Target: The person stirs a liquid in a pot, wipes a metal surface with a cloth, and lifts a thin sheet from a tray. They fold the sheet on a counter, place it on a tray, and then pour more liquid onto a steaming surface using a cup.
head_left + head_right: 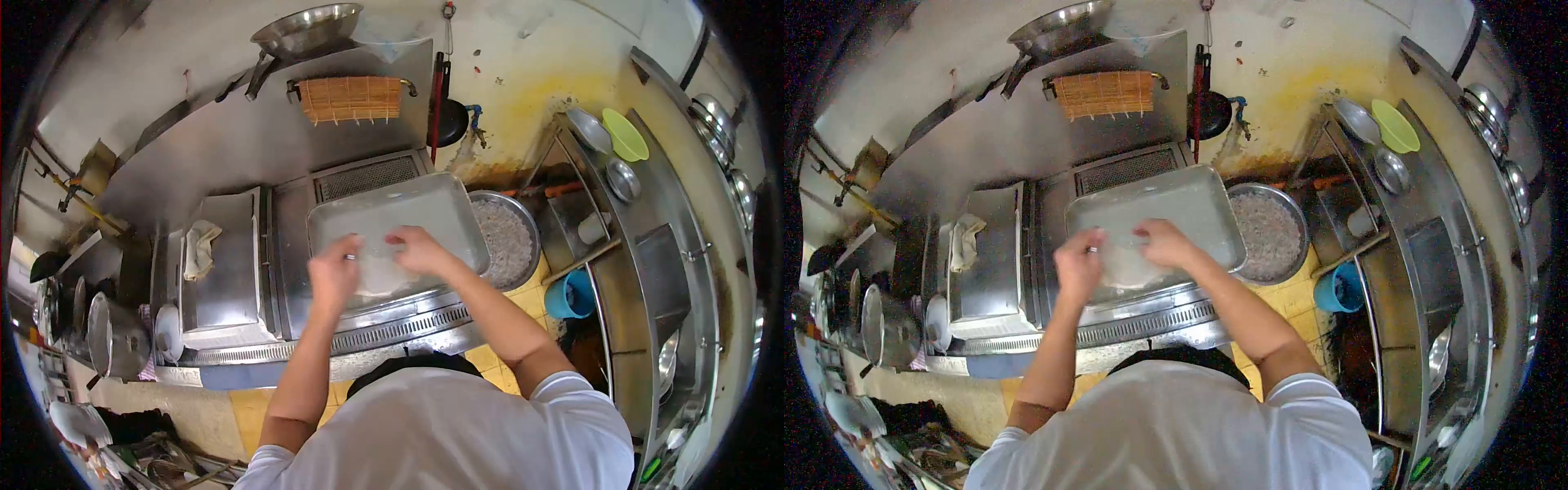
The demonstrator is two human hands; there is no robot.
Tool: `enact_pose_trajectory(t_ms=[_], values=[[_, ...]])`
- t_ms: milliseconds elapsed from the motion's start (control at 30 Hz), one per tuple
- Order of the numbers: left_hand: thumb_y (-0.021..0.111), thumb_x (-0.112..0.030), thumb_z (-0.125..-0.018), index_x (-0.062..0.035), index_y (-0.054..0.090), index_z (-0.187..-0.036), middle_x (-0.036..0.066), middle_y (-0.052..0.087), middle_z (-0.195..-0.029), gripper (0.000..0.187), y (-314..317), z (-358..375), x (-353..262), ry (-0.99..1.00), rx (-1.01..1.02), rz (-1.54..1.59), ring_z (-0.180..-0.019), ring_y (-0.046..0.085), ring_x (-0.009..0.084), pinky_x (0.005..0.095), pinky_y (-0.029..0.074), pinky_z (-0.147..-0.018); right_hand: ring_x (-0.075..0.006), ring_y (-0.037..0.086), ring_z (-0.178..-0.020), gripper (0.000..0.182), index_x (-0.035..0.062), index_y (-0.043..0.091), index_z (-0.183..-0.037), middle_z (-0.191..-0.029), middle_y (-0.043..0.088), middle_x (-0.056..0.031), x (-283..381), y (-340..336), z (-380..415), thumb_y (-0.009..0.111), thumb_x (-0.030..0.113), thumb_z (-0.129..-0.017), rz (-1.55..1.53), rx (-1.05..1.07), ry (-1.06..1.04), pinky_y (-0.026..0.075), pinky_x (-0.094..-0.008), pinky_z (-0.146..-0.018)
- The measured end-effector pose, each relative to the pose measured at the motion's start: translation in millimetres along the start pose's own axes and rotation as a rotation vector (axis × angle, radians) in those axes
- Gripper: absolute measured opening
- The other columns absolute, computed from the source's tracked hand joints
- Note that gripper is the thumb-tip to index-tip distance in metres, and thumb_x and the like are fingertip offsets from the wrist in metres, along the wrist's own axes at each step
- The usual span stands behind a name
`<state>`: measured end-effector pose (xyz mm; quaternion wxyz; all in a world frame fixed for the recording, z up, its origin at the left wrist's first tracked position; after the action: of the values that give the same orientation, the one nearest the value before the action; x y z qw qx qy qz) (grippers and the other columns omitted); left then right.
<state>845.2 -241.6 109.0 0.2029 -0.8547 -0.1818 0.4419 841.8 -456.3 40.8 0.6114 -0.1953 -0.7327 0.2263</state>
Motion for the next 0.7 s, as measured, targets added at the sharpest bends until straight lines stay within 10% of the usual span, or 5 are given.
enact_pose_trajectory(t_ms=[133,367,533,700], values=[[0.069,0.004,-0.080,-0.0053,0.078,-0.097,0.014,0.078,-0.099,0.021,-10.1,-8.3,-21.9,0.011,-0.035,0.047,-0.089,0.077,0.0274,0.0346,0.059,-0.079,-0.0437,0.070,-0.088,0.022,-0.0029,0.070,-0.095,-0.093,0.072,-0.0265,71.8,15.2,4.4,0.059,0.011,-0.083,-0.259,0.198,0.081,0.055,-0.0479,-0.083],[0.069,-0.002,-0.090,0.0002,0.076,-0.102,0.016,0.077,-0.098,0.014,-53.9,-9.2,29.2,-0.172,-0.245,0.045,-0.087,0.074,0.0201,0.0323,0.057,-0.081,-0.0350,0.071,-0.087,0.021,0.0006,0.071,-0.100,-0.092,0.072,-0.0236,-57.0,-5.5,25.6,0.059,0.009,-0.084,0.177,0.029,0.127,0.055,-0.0457,-0.081],[0.068,-0.017,-0.097,0.0004,0.075,-0.099,0.018,0.076,-0.092,0.019,2.8,1.7,0.4,-0.120,0.041,0.164,-0.083,0.071,0.0217,0.0353,0.055,-0.077,-0.0280,0.071,-0.085,0.020,0.0016,0.073,-0.103,-0.090,0.074,-0.0144,51.5,-1.3,7.5,0.066,0.017,-0.093,-0.392,-0.076,-0.053,0.054,-0.0418,-0.075],[0.063,-0.030,-0.103,0.0003,0.074,-0.098,0.015,0.070,-0.078,0.033,16.4,0.6,-6.8,-0.290,0.218,0.324,-0.070,0.057,0.0162,0.0365,0.051,-0.068,-0.0340,0.070,-0.085,0.024,-0.0020,0.072,-0.097,-0.089,0.071,-0.0229,97.6,-26.3,2.9,0.067,0.021,-0.095,-0.086,-0.197,0.041,0.053,-0.0414,-0.077]])
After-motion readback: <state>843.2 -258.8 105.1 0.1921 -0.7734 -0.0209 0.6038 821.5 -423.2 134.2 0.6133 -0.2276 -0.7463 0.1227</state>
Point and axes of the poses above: each hand's wrist, its own z-axis away from the middle knuckle, its own y-axis out of the palm, x = y × z, the point moved 1 cm from there along -z, towards the middle knuckle
